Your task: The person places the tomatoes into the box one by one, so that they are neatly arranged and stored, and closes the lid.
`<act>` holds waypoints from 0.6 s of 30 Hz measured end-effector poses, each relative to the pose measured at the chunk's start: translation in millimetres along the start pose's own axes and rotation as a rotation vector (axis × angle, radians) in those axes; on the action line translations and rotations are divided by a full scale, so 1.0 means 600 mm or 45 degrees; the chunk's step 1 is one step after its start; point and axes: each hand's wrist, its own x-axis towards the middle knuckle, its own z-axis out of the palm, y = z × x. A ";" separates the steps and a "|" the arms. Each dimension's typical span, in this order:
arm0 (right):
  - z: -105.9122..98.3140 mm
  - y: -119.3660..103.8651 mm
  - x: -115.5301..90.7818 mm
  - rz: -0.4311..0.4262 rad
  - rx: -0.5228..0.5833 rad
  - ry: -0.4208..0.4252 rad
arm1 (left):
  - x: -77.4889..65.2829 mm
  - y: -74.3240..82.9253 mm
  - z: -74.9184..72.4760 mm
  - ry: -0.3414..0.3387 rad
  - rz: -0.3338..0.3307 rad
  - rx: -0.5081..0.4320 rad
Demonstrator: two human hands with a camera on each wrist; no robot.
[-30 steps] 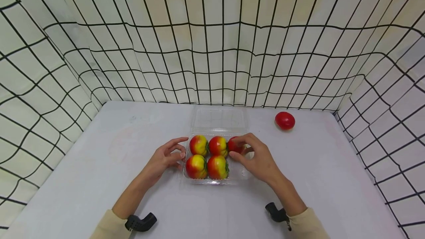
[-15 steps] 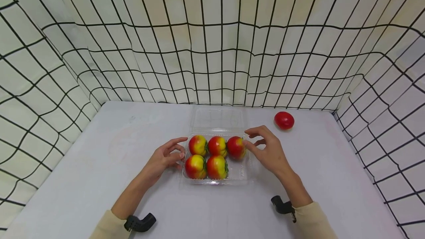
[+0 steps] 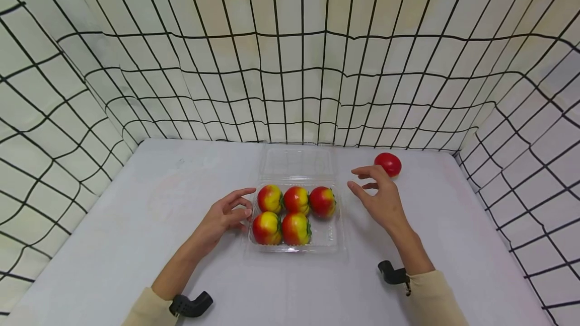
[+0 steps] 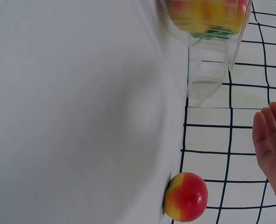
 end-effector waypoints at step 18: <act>-0.025 0.035 0.011 0.092 -0.049 0.079 | -0.001 -0.001 0.000 0.004 0.005 0.004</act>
